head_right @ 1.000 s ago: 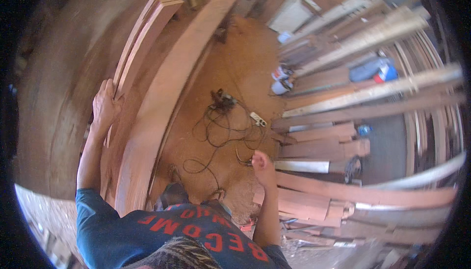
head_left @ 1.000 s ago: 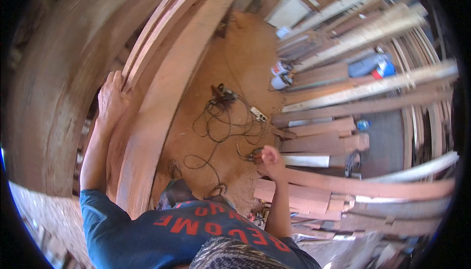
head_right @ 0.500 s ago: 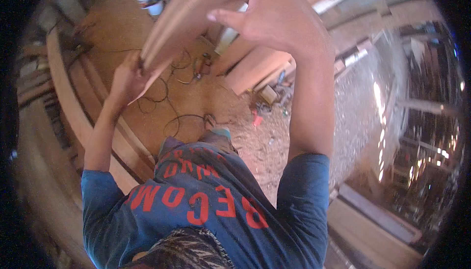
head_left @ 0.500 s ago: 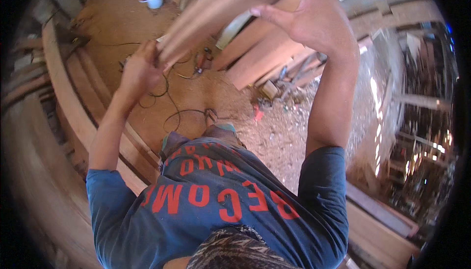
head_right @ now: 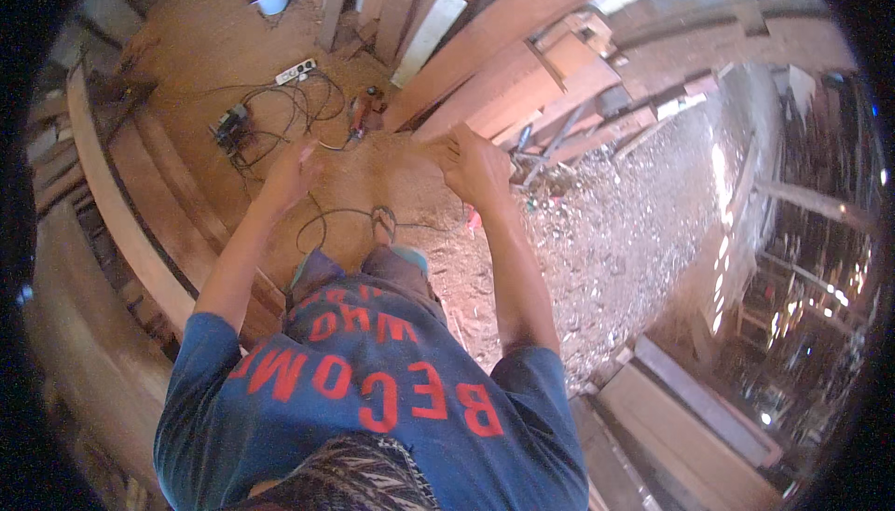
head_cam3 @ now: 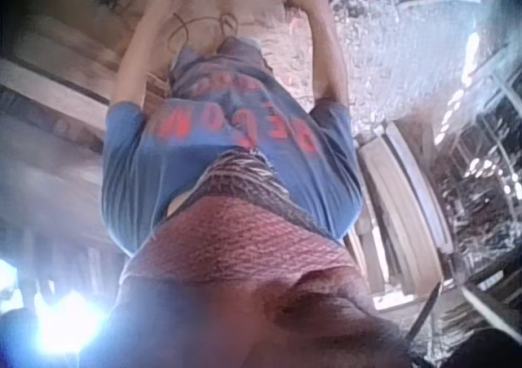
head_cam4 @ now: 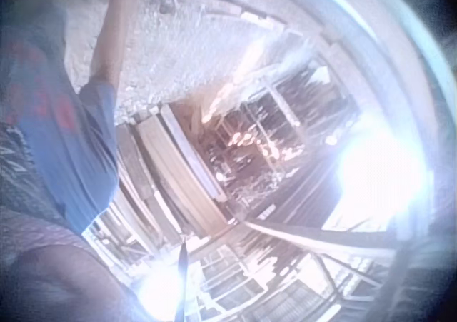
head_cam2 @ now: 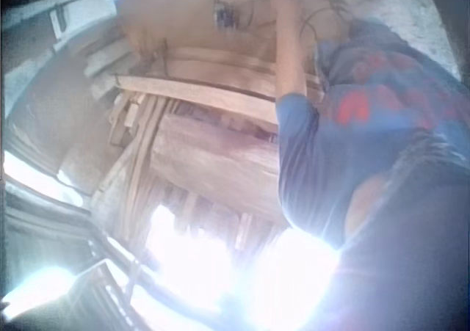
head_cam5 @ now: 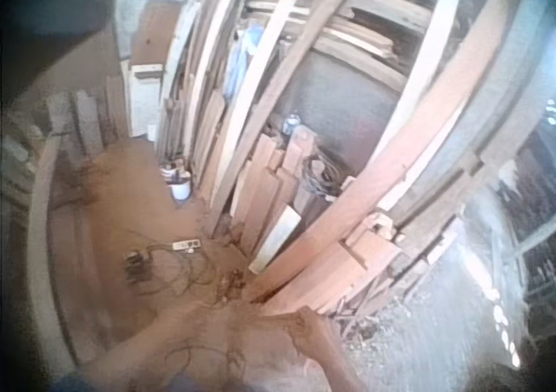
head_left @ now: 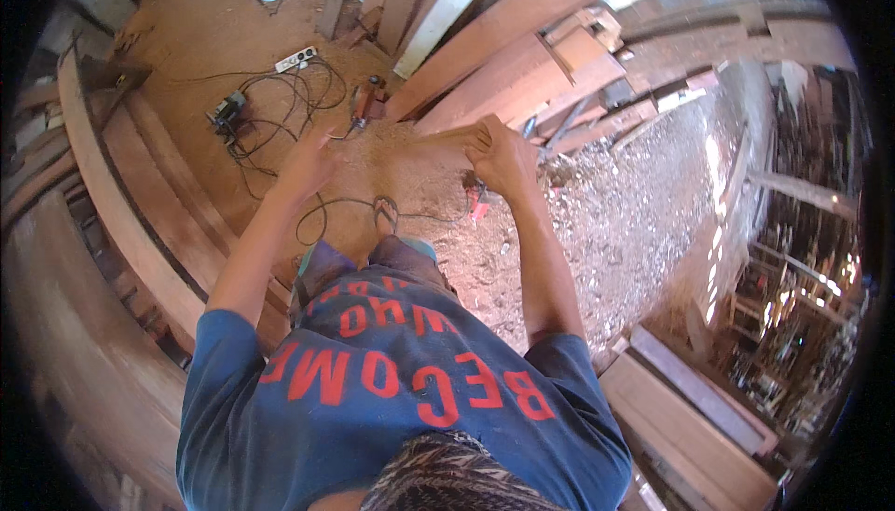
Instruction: The person uses a handheld router to shape the edge of a long wooden plank, then moves the board and repeats the process on another section.
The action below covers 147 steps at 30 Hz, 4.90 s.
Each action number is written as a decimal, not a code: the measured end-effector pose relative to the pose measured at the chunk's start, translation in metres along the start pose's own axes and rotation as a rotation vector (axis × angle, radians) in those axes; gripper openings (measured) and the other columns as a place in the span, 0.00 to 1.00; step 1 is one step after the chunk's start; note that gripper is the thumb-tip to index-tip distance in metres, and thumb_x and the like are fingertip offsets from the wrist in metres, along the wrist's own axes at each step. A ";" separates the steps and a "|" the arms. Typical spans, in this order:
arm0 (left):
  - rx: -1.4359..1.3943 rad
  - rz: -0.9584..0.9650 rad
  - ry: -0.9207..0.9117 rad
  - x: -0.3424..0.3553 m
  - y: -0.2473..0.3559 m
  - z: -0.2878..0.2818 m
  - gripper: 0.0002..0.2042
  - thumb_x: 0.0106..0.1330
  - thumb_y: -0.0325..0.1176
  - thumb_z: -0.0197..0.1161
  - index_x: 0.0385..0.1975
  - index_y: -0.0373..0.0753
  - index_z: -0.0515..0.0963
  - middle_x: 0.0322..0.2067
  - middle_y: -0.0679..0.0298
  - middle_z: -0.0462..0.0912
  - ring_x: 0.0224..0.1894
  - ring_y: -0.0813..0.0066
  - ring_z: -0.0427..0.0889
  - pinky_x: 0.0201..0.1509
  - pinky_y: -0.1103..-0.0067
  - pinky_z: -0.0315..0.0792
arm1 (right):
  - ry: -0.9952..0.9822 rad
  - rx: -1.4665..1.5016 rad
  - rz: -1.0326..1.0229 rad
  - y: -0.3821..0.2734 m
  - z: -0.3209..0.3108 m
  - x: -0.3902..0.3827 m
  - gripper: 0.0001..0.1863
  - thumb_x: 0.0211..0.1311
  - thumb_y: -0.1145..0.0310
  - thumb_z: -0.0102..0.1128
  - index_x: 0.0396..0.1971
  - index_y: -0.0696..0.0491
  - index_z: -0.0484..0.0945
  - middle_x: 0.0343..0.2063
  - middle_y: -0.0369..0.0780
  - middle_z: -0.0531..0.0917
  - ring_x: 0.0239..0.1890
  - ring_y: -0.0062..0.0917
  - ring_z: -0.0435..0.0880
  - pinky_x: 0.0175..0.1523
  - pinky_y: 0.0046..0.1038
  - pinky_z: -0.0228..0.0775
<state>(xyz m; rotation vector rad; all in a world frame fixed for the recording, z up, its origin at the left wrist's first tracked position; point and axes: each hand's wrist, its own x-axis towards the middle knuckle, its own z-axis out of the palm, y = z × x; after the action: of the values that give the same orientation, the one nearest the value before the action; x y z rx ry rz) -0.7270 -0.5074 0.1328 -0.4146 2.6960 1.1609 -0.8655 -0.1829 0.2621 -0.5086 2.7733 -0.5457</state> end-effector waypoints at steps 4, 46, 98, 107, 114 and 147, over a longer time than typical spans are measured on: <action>0.024 -0.369 0.001 -0.119 -0.118 -0.022 0.25 0.67 0.34 0.65 0.63 0.35 0.72 0.57 0.43 0.80 0.62 0.48 0.79 0.62 0.63 0.74 | 0.050 -0.013 0.073 0.065 0.043 0.022 0.21 0.53 0.62 0.74 0.45 0.50 0.77 0.36 0.49 0.87 0.44 0.50 0.86 0.45 0.44 0.77; -0.291 0.027 0.000 0.205 -0.101 -0.007 0.18 0.67 0.33 0.64 0.54 0.34 0.79 0.47 0.49 0.86 0.52 0.56 0.84 0.53 0.64 0.76 | 0.744 0.653 0.152 0.154 -0.109 0.186 0.34 0.64 0.61 0.70 0.65 0.59 0.67 0.42 0.44 0.85 0.45 0.29 0.84 0.47 0.31 0.79; -0.016 0.747 0.687 0.272 0.462 -0.144 0.60 0.50 0.33 0.80 0.80 0.38 0.41 0.66 0.44 0.61 0.67 0.51 0.66 0.71 0.66 0.63 | 0.296 0.687 0.134 0.215 0.076 0.065 0.30 0.57 0.55 0.68 0.55 0.59 0.77 0.53 0.53 0.83 0.54 0.48 0.82 0.60 0.44 0.75; -0.429 0.687 0.491 0.167 0.395 -0.179 0.61 0.58 0.52 0.78 0.81 0.52 0.34 0.72 0.49 0.58 0.70 0.53 0.66 0.73 0.56 0.62 | 0.112 0.636 -0.406 0.022 0.004 0.162 0.55 0.52 0.53 0.76 0.74 0.56 0.53 0.67 0.58 0.66 0.69 0.51 0.67 0.72 0.43 0.60; -1.128 0.596 0.418 0.166 0.353 -0.266 0.45 0.73 0.67 0.48 0.71 0.26 0.60 0.60 0.49 0.76 0.60 0.57 0.78 0.65 0.64 0.71 | 0.222 0.600 -0.511 -0.014 0.035 0.153 0.37 0.62 0.59 0.69 0.65 0.60 0.64 0.53 0.55 0.77 0.56 0.50 0.79 0.60 0.43 0.71; -0.700 0.714 1.658 -0.600 0.037 -0.112 0.13 0.78 0.43 0.53 0.37 0.39 0.74 0.26 0.63 0.75 0.26 0.70 0.75 0.38 0.71 0.74 | -0.626 -0.140 -1.458 -0.189 0.250 -0.141 0.29 0.50 0.54 0.72 0.49 0.54 0.78 0.40 0.47 0.86 0.47 0.41 0.84 0.58 0.44 0.67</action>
<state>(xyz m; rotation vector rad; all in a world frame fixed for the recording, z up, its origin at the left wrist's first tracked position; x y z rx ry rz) -0.1777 -0.4547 0.3955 -0.7690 3.6622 3.0608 -0.6036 -0.3710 0.1432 -2.2311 1.4543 -0.3030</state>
